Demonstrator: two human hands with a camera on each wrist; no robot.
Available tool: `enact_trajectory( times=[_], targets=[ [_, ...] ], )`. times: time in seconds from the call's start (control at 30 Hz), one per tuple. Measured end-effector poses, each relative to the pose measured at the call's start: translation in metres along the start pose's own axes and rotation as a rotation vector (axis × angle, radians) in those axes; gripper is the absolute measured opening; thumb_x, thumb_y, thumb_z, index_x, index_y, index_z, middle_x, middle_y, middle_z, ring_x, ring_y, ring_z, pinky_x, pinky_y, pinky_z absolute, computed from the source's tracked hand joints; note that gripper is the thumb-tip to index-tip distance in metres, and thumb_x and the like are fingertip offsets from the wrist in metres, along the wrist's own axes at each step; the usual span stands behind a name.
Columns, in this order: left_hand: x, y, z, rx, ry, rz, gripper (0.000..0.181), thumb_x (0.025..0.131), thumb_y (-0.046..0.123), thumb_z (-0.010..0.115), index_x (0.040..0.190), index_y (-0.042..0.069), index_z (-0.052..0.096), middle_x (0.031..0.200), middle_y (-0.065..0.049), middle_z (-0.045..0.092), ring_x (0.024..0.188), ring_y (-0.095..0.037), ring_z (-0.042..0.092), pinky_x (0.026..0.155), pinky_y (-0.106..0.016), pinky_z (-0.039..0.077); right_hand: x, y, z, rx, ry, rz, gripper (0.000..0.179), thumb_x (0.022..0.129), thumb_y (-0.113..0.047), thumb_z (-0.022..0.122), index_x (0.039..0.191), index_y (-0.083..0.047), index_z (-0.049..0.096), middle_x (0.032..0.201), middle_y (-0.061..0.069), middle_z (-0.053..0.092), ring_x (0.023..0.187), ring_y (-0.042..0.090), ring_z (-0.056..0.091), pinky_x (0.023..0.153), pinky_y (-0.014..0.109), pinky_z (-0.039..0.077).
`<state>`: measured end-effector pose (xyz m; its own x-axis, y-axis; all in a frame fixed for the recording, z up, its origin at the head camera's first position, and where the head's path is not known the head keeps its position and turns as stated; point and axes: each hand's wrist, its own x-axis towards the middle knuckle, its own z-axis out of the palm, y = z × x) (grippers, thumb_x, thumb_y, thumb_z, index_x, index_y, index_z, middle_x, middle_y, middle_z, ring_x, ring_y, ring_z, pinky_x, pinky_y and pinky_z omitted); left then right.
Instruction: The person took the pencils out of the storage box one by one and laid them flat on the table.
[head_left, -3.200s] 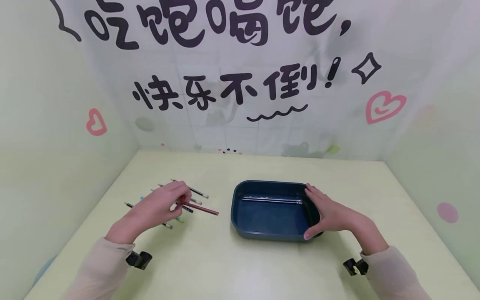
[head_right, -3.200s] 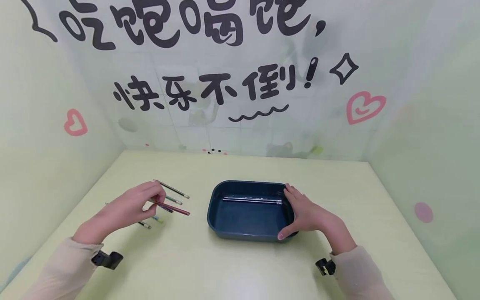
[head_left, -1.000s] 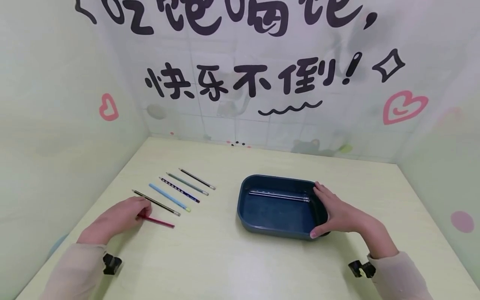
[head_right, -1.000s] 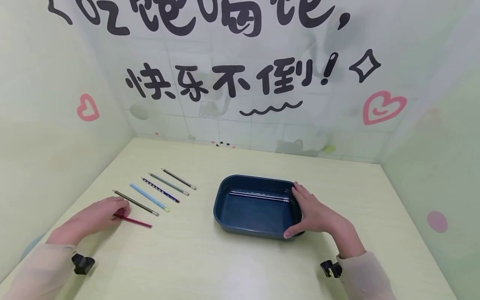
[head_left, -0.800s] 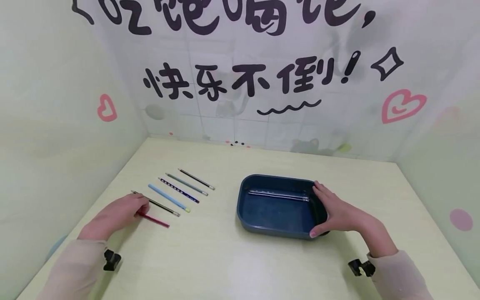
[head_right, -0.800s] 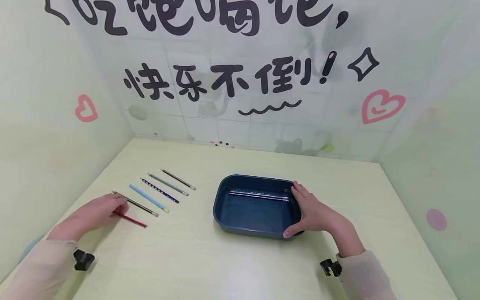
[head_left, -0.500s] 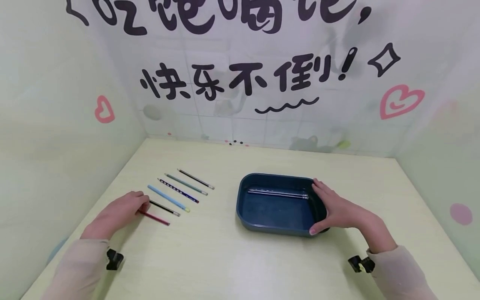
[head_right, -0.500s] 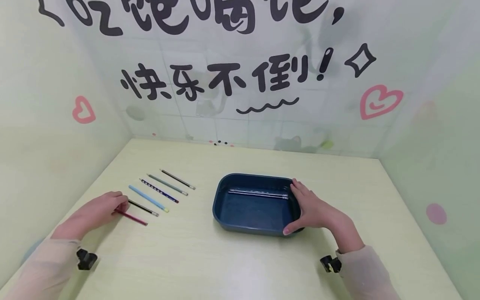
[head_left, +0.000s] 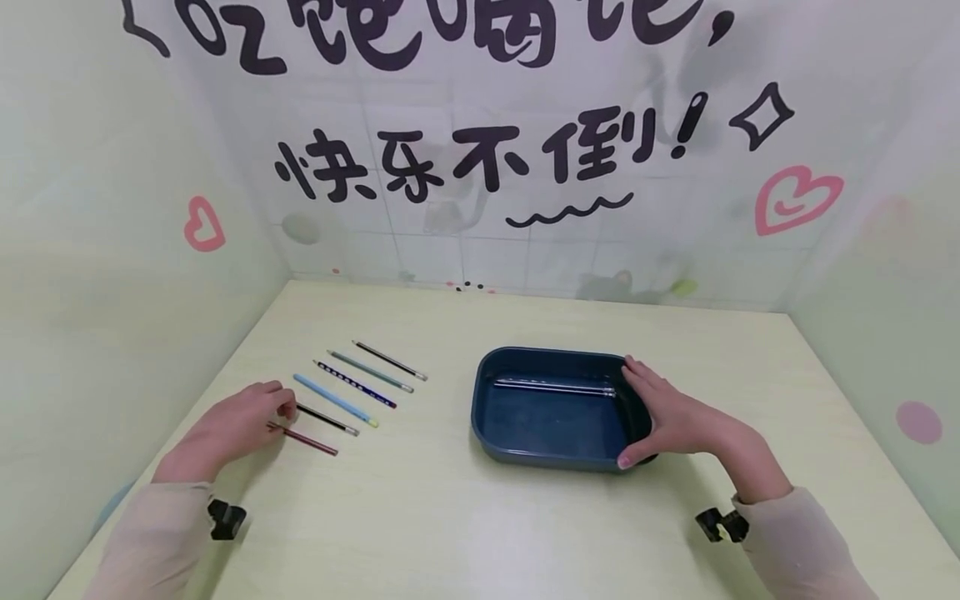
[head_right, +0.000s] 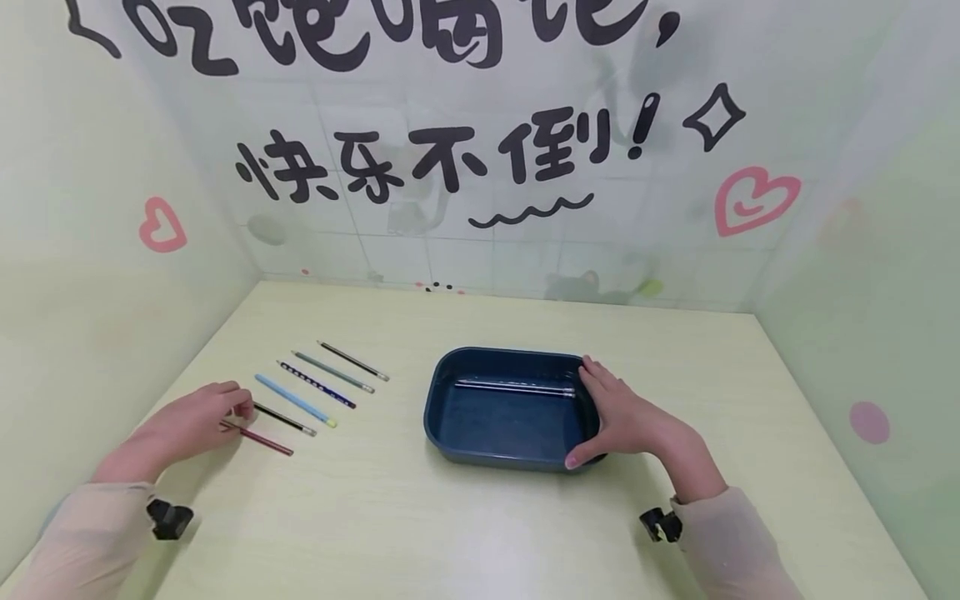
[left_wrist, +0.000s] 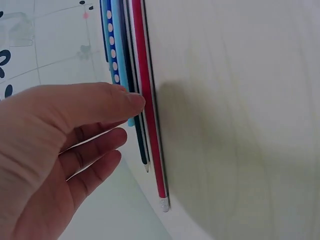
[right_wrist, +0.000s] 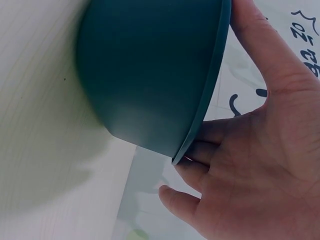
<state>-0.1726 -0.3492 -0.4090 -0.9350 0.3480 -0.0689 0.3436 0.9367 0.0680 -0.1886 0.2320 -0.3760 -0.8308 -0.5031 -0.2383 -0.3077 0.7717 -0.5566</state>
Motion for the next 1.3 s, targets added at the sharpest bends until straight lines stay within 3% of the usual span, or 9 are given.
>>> enact_trajectory(
  times=[0.23,0.53,0.77,1.13,1.3],
  targets=[
    [0.006,0.005,-0.007,-0.019,0.034,0.027,0.022,0.078,0.009,0.079,0.088,0.017,0.062,0.089,0.005,0.058,0.081,-0.013,0.052,0.069,-0.032,0.049,0.0,-0.001,0.0,0.002,0.007,-0.004,0.129,0.069,-0.047,0.087,0.156,0.006,0.009,0.165,0.027,0.0,0.149,0.053,0.004,0.113,0.071,0.021],
    [0.026,0.027,-0.023,-0.101,0.061,0.042,0.019,0.081,0.012,0.077,0.095,0.013,0.063,0.097,-0.002,0.061,0.089,-0.02,0.056,0.078,-0.04,0.052,0.0,0.0,0.0,0.004,0.009,-0.001,0.129,0.069,-0.047,0.087,0.156,0.006,0.009,0.165,0.027,0.0,0.15,0.052,0.003,0.113,0.071,0.021],
    [0.044,0.044,-0.029,-0.142,0.103,0.115,0.022,0.082,0.014,0.078,0.1,0.011,0.064,0.101,-0.004,0.063,0.096,-0.023,0.059,0.084,-0.042,0.052,0.0,-0.001,0.0,0.01,0.004,-0.01,0.129,0.069,-0.047,0.087,0.156,0.006,0.008,0.164,0.028,0.0,0.149,0.053,0.003,0.113,0.071,0.02],
    [0.085,0.095,-0.044,-0.24,0.14,0.246,0.027,0.085,0.02,0.076,0.106,0.012,0.063,0.109,-0.004,0.061,0.101,-0.022,0.061,0.09,-0.041,0.052,0.0,-0.004,-0.002,0.009,-0.007,0.006,0.13,0.069,-0.047,0.088,0.156,0.006,0.008,0.165,0.027,-0.001,0.15,0.052,0.002,0.114,0.071,0.02],
    [0.104,0.121,-0.047,-0.269,0.127,0.293,0.027,0.086,0.023,0.076,0.108,0.013,0.062,0.111,-0.002,0.061,0.102,-0.021,0.059,0.09,-0.039,0.052,0.001,-0.002,-0.001,0.004,-0.01,0.016,0.131,0.069,-0.049,0.087,0.157,0.006,0.007,0.165,0.026,-0.002,0.15,0.052,0.001,0.114,0.07,0.019]
  ],
)
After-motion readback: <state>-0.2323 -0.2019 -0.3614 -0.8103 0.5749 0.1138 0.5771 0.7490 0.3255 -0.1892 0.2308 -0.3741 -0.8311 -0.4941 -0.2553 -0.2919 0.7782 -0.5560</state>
